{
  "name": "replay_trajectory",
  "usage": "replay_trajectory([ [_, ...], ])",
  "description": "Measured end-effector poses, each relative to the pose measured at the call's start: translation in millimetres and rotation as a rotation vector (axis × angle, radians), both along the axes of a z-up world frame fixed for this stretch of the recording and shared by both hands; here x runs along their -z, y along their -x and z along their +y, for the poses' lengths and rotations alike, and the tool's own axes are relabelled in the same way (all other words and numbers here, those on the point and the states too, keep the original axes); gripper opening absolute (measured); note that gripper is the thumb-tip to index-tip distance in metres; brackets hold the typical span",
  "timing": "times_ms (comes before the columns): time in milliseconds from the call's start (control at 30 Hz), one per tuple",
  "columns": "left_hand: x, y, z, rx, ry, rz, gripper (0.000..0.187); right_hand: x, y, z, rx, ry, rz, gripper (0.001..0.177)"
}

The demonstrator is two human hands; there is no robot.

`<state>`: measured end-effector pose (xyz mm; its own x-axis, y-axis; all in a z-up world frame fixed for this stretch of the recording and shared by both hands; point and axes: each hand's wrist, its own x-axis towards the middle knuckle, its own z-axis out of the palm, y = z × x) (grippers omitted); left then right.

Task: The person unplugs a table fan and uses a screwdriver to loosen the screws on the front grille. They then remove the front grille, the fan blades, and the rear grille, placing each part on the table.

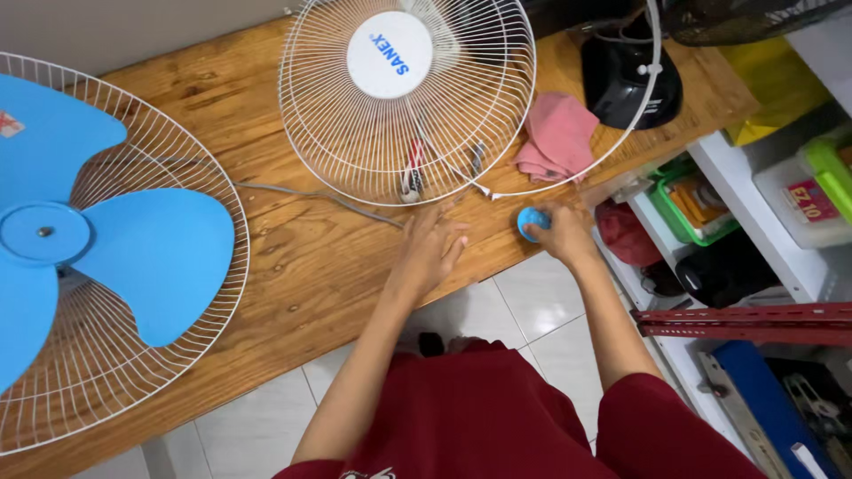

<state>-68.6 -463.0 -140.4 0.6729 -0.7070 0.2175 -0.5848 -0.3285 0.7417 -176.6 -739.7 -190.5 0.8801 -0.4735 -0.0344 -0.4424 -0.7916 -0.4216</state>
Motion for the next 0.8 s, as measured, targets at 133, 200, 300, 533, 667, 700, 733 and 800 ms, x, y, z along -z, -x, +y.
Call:
replay_trajectory([
  [133, -0.2, 3.6, -11.1, 0.017, -0.023, -0.005, 0.024, 5.3, -2.7, 3.9, 0.059, -0.027, 0.012, 0.047],
  [200, 0.9, 4.4, -13.7, 0.014, -0.021, -0.013, 0.025, 7.1, -3.1, 8.1, 0.054, 0.013, 0.06, 0.045],
  [300, 3.4, 2.9, -8.0, -0.017, -0.045, -0.002, 0.025, 2.2, -7.4, 13.2, 0.069, 0.02, 0.114, 0.044],
  [533, -3.4, -9.3, 28.7, -0.161, 0.01, -0.063, 0.024, -55.5, -34.0, 36.5, 0.043, 0.084, -0.101, 0.041],
  [667, -19.5, -15.9, 55.5, -0.314, 0.084, -0.081, 0.023, -91.7, -68.9, 72.2, -0.061, -0.059, -0.353, 0.031],
  [700, -25.5, -18.4, 64.4, -0.349, 0.073, -0.102, 0.023, -98.6, -81.0, 84.9, -0.098, -0.079, -0.389, 0.029],
  [733, -32.0, -21.1, 75.0, -0.384, 0.062, -0.123, 0.023, -103.7, -92.1, 100.0, -0.143, -0.133, -0.399, 0.027],
  [800, -45.6, -25.2, 96.5, -0.473, 0.064, -0.159, 0.023, -111.9, -114.8, 129.5, -0.241, -0.237, -0.415, 0.023],
])
